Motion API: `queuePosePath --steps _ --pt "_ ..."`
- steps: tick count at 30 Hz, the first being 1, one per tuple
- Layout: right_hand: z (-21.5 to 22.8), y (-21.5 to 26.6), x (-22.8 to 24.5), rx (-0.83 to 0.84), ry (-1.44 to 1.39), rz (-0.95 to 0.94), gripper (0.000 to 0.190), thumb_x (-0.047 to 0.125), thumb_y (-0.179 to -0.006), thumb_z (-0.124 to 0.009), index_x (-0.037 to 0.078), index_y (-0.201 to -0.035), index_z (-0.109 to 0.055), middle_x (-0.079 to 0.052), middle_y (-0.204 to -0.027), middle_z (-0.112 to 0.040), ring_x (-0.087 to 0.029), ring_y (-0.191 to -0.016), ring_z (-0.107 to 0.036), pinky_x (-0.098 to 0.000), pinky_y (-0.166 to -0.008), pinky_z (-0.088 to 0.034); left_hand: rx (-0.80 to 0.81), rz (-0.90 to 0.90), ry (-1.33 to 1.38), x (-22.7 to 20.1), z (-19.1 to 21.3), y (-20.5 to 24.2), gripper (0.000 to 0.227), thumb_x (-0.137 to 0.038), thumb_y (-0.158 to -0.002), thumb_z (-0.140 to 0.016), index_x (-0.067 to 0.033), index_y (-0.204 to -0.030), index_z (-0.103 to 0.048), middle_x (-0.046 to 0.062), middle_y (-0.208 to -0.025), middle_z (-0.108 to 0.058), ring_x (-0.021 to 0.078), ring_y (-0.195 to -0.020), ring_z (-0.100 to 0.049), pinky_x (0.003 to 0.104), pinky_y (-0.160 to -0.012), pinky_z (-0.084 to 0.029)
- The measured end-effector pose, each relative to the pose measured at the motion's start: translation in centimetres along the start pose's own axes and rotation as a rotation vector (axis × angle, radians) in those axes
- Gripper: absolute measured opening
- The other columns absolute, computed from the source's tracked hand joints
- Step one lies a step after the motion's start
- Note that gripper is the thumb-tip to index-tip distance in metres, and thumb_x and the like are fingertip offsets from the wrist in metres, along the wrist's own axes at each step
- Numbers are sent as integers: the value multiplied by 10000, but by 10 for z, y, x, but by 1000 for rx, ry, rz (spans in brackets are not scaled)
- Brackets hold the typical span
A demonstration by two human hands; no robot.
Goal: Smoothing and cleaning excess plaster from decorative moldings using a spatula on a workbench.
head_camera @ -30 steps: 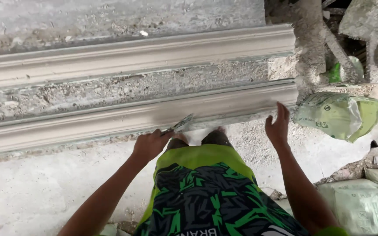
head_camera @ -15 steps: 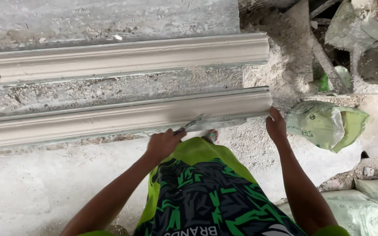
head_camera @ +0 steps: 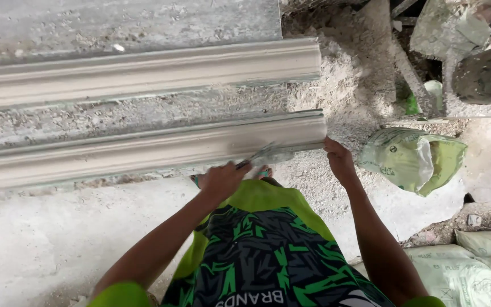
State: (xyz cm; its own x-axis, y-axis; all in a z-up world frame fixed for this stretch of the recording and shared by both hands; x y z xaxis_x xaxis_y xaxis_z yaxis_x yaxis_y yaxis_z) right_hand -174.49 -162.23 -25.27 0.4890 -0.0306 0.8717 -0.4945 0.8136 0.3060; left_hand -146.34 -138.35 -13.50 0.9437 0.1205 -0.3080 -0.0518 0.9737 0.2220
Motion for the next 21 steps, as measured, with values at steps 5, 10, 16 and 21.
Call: queuePosePath --steps 5,10,16,21 --pt "1 0 2 83 -83 -46 615 -96 -892 -462 29 -1492 -511 -152 -1450 -606 -243 -1275 -613 -329 -1065 -469 -230 -136 -3 -64 -10 -41 358 -238 -961 -611 -287 -1313 -655 74 -790 -653 262 -588 -694 435 -458 -542" --pt "0 5 21 147 -106 -148 655 -84 -871 -463 67 -1506 -513 -131 -1481 -592 -252 -1322 -585 -350 -1069 -450 -153 -64 46 -45 9 -37 401 -442 -898 -662 -271 -1260 -663 119 -719 -655 308 -519 -681 468 -432 -543" --pt "0 1 1 200 -278 -119 683 -80 -824 -485 34 -1496 -536 -133 -1451 -612 -276 -1336 -562 -377 -1092 -437 -222 -161 21 -95 -22 -74 412 -221 -939 -631 -313 -1339 -660 99 -824 -674 285 -618 -705 447 -489 -558" --pt "1 -4 0 202 -396 -122 641 -42 -817 -515 -4 -1456 -556 -101 -1477 -600 -283 -1304 -567 -378 -1058 -465 -109 -90 99 -82 0 -77 428 -265 -875 -652 -265 -1303 -647 135 -825 -676 302 -629 -719 449 -472 -566"
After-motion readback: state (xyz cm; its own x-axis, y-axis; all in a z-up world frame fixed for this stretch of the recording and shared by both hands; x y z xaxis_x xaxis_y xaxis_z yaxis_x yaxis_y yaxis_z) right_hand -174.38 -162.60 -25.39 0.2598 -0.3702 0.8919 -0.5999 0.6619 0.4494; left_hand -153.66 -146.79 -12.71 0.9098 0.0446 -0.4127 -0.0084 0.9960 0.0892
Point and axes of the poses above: each hand's wrist, its own y-axis away from the middle knuckle, its own z-axis out of the back of the hand, x = y × z, the point moved 9 cm from there along -y, towards the middle knuckle
